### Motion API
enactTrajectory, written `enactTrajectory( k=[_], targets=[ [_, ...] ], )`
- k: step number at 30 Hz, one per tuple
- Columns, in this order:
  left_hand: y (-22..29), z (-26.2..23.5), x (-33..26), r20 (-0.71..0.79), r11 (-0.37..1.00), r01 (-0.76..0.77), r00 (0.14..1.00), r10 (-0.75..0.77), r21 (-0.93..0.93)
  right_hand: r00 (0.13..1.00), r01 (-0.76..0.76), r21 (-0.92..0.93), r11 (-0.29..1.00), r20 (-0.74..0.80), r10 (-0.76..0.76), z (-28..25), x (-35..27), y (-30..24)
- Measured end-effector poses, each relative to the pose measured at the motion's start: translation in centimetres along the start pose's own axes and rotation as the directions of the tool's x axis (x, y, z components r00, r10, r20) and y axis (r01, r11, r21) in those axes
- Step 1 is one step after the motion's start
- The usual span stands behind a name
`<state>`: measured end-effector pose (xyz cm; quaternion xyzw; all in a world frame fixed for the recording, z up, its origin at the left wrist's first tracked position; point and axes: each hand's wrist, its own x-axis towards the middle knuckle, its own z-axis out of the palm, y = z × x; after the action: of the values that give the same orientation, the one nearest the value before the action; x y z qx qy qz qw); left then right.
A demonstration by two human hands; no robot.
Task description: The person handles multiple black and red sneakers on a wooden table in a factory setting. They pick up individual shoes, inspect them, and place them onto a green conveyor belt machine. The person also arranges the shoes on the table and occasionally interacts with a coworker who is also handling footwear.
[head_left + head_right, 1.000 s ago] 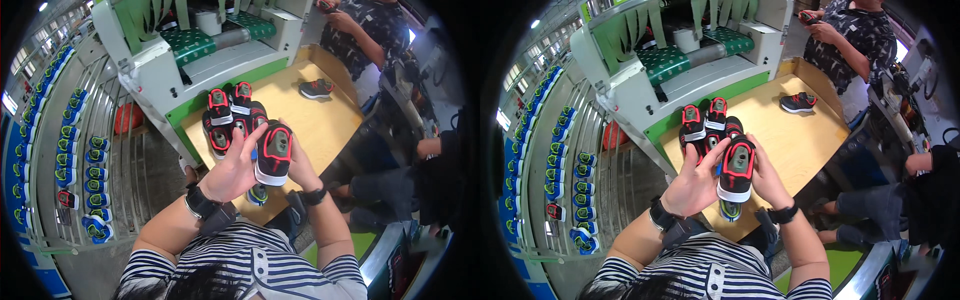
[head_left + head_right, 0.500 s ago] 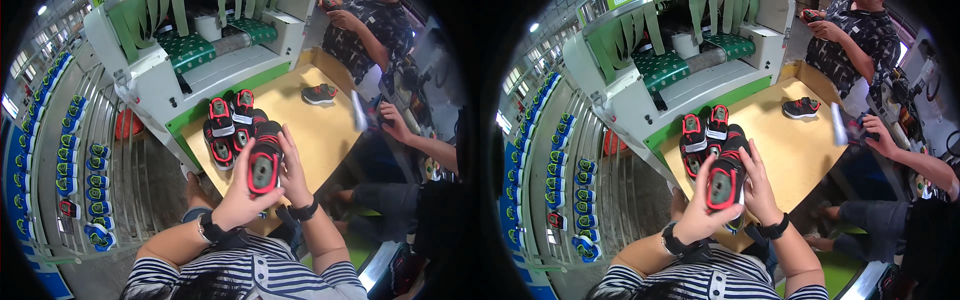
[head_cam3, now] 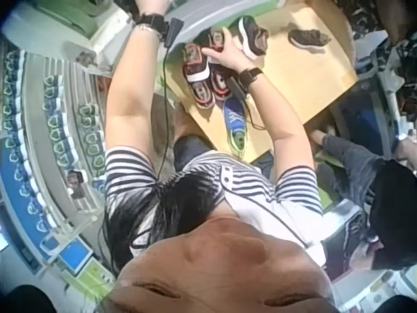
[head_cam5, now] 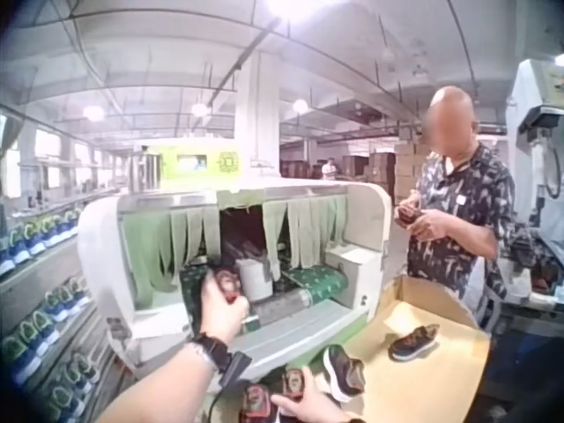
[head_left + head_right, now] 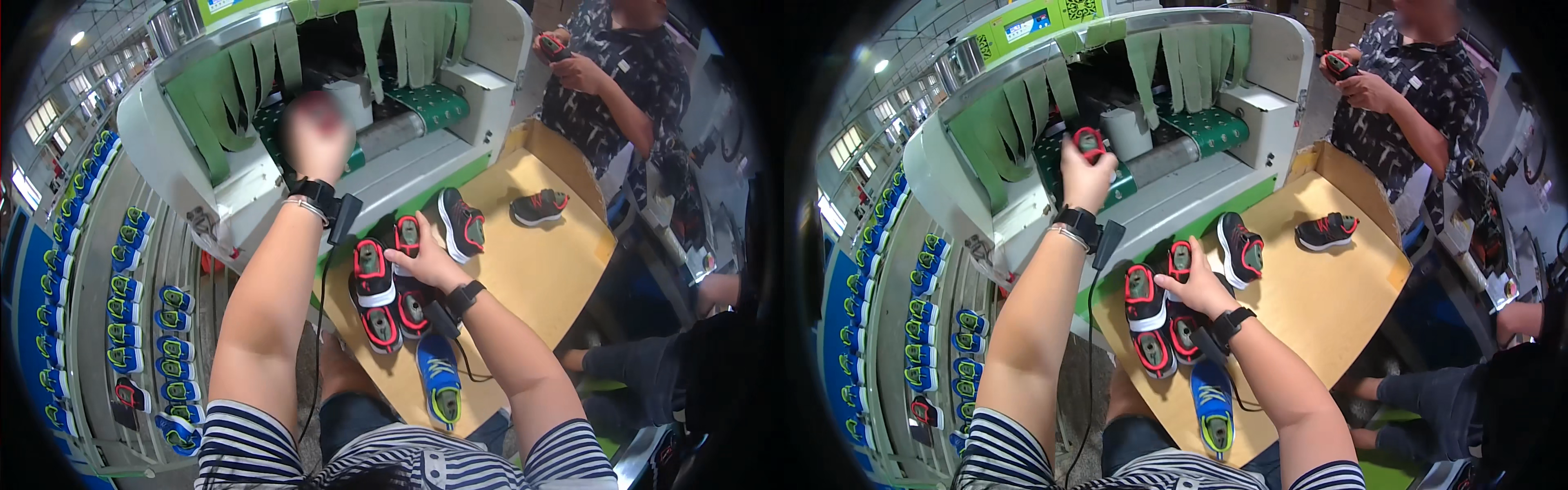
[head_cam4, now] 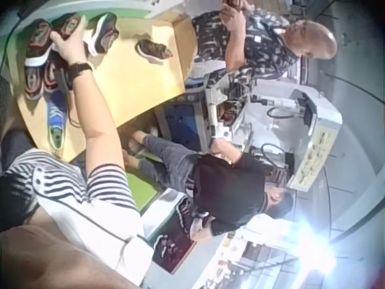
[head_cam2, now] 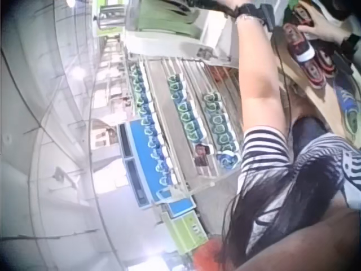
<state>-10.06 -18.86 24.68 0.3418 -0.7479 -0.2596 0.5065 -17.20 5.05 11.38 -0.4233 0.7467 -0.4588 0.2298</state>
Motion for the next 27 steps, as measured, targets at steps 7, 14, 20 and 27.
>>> enactTrajectory(
  k=[7,14,20,27],
  targets=[
    [3.5,-4.9,-11.4,0.249,0.852,0.060,0.965,0.084,-0.521,0.964,-0.073,0.502,0.862,-0.187,0.190,-9.9,-0.4,-0.3],
    [-0.1,-6.8,-26.6,0.475,0.995,-0.097,0.876,0.081,0.009,0.820,0.512,0.185,0.839,-0.398,-0.412,-14.4,14.1,-11.4],
    [-2.0,-4.7,-29.3,0.384,0.992,-0.082,0.917,0.112,-0.096,0.899,0.245,-0.198,0.949,-0.320,-0.299,-12.1,20.8,-5.1],
    [-1.9,-4.1,-29.7,0.353,0.996,-0.079,0.932,0.084,-0.028,0.997,-0.048,-0.420,0.906,-0.081,0.015,-9.0,3.9,9.6]
  ],
)
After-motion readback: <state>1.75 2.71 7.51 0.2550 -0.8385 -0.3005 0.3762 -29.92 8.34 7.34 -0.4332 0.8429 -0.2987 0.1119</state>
